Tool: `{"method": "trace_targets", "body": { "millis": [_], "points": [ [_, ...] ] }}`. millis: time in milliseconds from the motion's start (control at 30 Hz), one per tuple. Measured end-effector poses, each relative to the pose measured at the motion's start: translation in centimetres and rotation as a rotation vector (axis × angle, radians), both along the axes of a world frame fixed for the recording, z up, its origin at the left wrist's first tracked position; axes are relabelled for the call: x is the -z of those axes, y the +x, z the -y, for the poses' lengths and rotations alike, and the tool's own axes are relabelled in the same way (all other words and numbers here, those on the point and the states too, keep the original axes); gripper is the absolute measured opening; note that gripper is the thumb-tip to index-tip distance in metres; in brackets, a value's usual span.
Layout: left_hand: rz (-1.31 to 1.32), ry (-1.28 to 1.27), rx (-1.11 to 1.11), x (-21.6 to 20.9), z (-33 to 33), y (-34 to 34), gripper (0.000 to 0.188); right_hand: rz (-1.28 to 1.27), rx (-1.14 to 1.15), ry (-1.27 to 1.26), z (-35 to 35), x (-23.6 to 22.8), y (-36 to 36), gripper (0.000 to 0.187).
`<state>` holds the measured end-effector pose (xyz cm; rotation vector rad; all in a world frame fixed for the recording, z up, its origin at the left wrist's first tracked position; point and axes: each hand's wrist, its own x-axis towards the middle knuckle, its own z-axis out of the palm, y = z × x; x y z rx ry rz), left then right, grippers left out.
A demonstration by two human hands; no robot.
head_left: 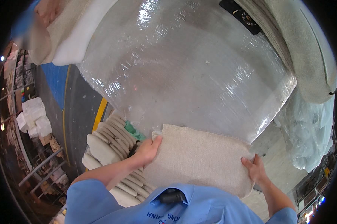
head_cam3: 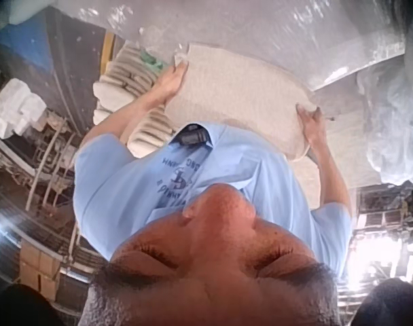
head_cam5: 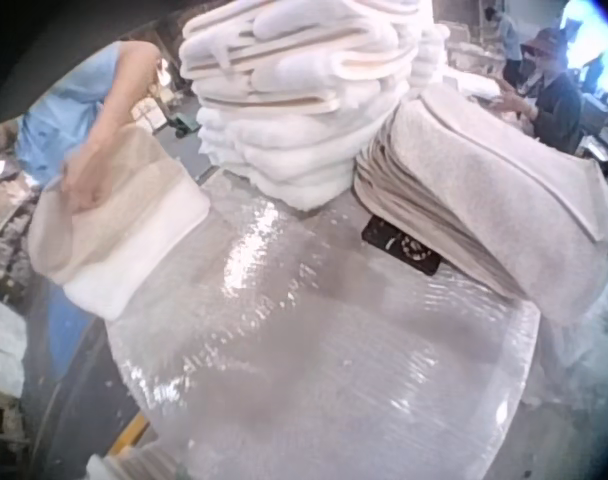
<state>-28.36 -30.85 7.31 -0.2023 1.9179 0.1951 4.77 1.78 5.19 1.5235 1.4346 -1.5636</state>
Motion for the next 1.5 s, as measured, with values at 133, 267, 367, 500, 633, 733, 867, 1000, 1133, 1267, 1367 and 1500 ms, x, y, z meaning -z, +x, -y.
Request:
{"method": "trace_targets", "body": {
  "millis": [133, 267, 367, 500, 633, 733, 867, 1000, 1133, 1267, 1367, 1500],
  "points": [
    [0.057, 0.059, -0.059, 1.5, 1.8, 0.4, 0.085, -0.082, 0.098, -0.001, 0.9, -0.5, -0.3, 0.071],
    [0.086, 0.085, -0.129, 2.4, 2.5, 0.8, 0.089, 0.099, -0.012, -0.045, 0.1, -0.6, -0.4, 0.073],
    [0.084, 0.113, -0.133, 2.4, 3.0, 1.2, 0.089, 0.032, 0.026, -0.036, 0.6, 0.3, 1.0, 0.075],
    [0.106, 0.119, -0.165, 3.4, 2.7, 0.8, 0.085, 0.135, -0.087, -0.074, -0.6, 1.2, 0.4, 0.077],
    [0.280, 0.331, -0.421, 2.2, 2.2, -0.3, 0.077, 0.048, 0.018, -0.177, -1.9, 0.0, -0.6, 0.070],
    [0.210, 0.423, -0.525, 1.7, 2.4, -1.8, 0.071, -0.142, 0.205, -0.429, -3.7, 1.4, 0.9, 0.059],
    [-0.381, 0.613, -0.435, -6.7, 0.3, 1.6, 0.060, -0.231, 0.477, -0.436, -2.8, 2.1, 3.4, 0.041],
    [-1.119, 0.905, 0.400, -8.7, -0.4, 9.0, 0.042, -0.228, 0.638, -0.443, -1.5, 3.8, 3.5, 0.029],
    [-1.388, 0.736, 0.603, -8.3, -2.5, 12.7, 0.035, -0.234, 0.522, -0.369, -1.6, 3.7, 3.9, 0.033],
    [-1.317, 0.677, 0.646, -8.7, -4.4, 11.0, 0.038, -0.199, 0.292, -0.304, -3.4, 1.6, 3.6, 0.034],
    [-1.196, 0.652, 0.653, -9.8, -5.7, 10.2, 0.038, -0.379, 0.275, 0.087, -3.5, -0.5, 3.0, 0.038],
    [-1.203, 0.895, 0.862, -11.0, -6.3, 12.8, 0.036, -0.815, -0.014, 0.532, -0.3, -7.4, 1.1, 0.038]
  ]
}}
